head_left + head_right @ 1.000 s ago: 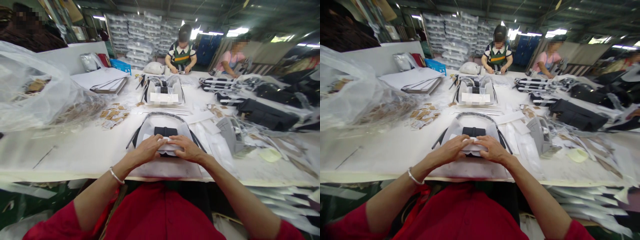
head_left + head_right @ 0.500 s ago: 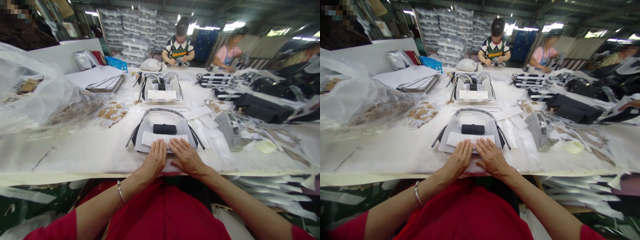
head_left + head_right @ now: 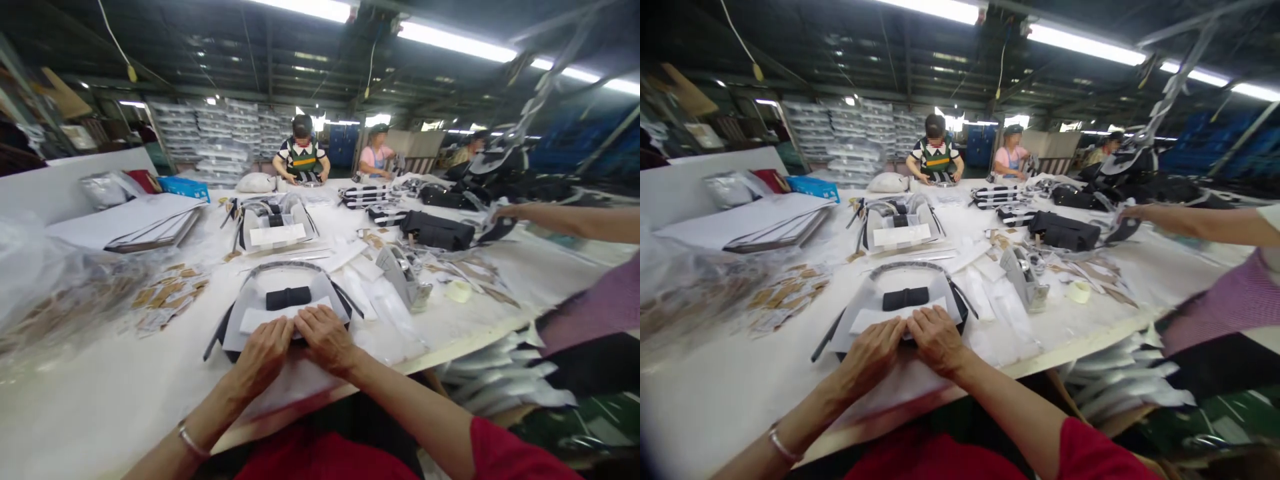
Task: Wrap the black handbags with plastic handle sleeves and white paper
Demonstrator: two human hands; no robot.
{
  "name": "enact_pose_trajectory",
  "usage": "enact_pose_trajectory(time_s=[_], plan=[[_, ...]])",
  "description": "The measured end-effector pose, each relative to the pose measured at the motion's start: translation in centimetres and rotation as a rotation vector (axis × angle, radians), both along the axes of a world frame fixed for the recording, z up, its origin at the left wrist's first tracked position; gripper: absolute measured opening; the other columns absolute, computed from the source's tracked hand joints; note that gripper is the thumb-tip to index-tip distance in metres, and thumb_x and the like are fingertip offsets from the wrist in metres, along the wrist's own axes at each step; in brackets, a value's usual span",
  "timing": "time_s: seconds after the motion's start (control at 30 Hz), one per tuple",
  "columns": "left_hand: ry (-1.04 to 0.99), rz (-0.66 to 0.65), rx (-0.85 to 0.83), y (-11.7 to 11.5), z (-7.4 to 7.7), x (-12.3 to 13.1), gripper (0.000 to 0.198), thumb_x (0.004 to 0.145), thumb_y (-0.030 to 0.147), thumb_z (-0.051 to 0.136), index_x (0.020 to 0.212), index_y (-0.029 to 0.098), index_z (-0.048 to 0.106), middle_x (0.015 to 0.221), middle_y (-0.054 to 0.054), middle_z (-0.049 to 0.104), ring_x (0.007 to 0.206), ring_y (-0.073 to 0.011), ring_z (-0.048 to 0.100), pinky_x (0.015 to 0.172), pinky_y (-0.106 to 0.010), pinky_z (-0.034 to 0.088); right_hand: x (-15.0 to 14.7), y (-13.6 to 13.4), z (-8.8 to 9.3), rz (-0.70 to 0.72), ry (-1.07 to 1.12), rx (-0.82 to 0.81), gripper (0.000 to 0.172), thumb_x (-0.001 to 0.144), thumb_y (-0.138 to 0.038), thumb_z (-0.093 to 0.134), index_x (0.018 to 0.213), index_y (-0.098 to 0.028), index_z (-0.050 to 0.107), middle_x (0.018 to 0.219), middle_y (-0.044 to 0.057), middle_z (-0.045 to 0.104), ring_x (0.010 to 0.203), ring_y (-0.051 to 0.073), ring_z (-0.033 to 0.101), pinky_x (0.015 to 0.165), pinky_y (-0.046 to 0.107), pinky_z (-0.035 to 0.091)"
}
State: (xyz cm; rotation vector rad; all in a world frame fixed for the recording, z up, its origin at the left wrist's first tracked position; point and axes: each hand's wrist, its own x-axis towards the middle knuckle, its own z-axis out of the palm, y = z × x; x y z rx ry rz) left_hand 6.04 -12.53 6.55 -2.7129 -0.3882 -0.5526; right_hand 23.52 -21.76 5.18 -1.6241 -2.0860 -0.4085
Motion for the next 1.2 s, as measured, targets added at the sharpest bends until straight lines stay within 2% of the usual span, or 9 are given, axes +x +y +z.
enact_pose_trajectory(time_s=[0.2,0.27,0.43,0.63,0.83,0.97,1.03,1.1,1.2], plan=[[-0.032,0.073,0.066,-0.6,-1.5,-0.2,0.052,0.081,-0.003,0.038,0.126,0.013,0.060,0.127,-0.015,0.065,0.109,-0.0265,0.063,0.092,-0.042,0.052,0.1,0.0,-1.1,0.038,0.017,0.035,0.056,0.079,-0.025,0.063,0.132,-0.010,0.052,0.129,0.019,0.062,0.120,0.033,0.056,0.105,0.052,0.043],[-0.046,0.049,0.080,-0.5,-1.5,-0.2,0.050,0.082,-0.001,0.039,0.125,0.012,0.062,0.129,-0.015,0.065,0.108,-0.0269,0.064,0.091,-0.042,0.052,0.1,-0.2,-1.3,0.044,0.039,0.036,0.058,0.079,-0.027,0.063,0.133,-0.010,0.051,0.130,0.018,0.062,0.121,0.033,0.056,0.106,0.052,0.042],[-0.170,-0.048,0.071,-0.2,-1.6,0.1,0.036,0.089,0.019,0.049,0.119,0.007,0.063,0.119,-0.017,0.069,0.104,-0.0293,0.065,0.091,-0.042,0.051,0.0,-0.5,-1.5,0.019,0.094,0.020,0.057,0.083,-0.033,0.058,0.136,-0.013,0.049,0.132,0.016,0.061,0.123,0.031,0.054,0.109,0.051,0.039],[-0.306,-0.068,0.122,-0.1,-3.3,0.1,0.035,0.095,0.024,0.043,0.122,0.010,0.060,0.120,-0.017,0.069,0.107,-0.0287,0.064,0.093,-0.042,0.048,-0.1,-0.2,-2.0,-0.005,0.087,0.026,0.054,0.086,-0.038,0.054,0.134,-0.014,0.049,0.133,0.013,0.061,0.125,0.028,0.052,0.113,0.046,0.035],[-0.205,-0.047,-0.010,0.3,-4.1,-0.6,0.045,0.095,0.024,0.037,0.138,0.015,0.048,0.133,-0.017,0.061,0.116,-0.0329,0.060,0.097,-0.048,0.047,0.4,-1.0,-0.1,0.009,-0.009,0.003,0.046,0.091,-0.032,0.051,0.132,-0.012,0.051,0.137,0.009,0.059,0.132,0.023,0.046,0.117,0.041,0.031],[-0.162,-0.021,-0.085,0.3,-4.1,-0.7,0.058,0.096,0.024,0.035,0.153,0.019,0.026,0.139,-0.016,0.056,0.120,-0.0317,0.057,0.100,-0.047,0.044,2.3,-4.0,1.6,0.041,0.059,0.150,0.029,0.093,-0.028,0.054,0.120,-0.020,0.058,0.125,0.004,0.067,0.125,0.017,0.053,0.117,0.037,0.031],[-0.168,-0.001,-0.104,0.3,-4.2,-0.7,0.063,0.097,0.027,0.037,0.156,0.020,0.017,0.141,-0.016,0.055,0.120,-0.0333,0.056,0.101,-0.049,0.043,4.1,-7.0,1.6,-0.035,0.173,0.253,0.026,0.090,-0.022,0.057,0.116,-0.021,0.060,0.117,0.005,0.070,0.115,0.016,0.059,0.109,0.036,0.040],[-0.185,0.017,-0.130,0.4,-4.5,-0.6,0.065,0.097,0.030,0.040,0.156,0.022,0.016,0.143,-0.015,0.053,0.121,-0.0339,0.055,0.102,-0.050,0.042,6.6,-10.8,0.6,-0.208,0.329,0.329,0.025,0.089,-0.017,0.057,0.113,-0.021,0.062,0.109,0.007,0.071,0.106,0.017,0.063,0.096,0.035,0.049],[-0.241,0.022,-0.185,0.6,-5.2,-0.6,0.065,0.095,0.032,0.045,0.155,0.027,0.020,0.144,-0.011,0.052,0.122,-0.0310,0.055,0.108,-0.047,0.039,11.2,-17.5,-3.0,-0.689,0.655,0.415,0.016,0.089,-0.029,0.056,0.095,-0.021,0.068,0.093,0.008,0.072,0.094,0.020,0.066,0.089,0.036,0.052]])
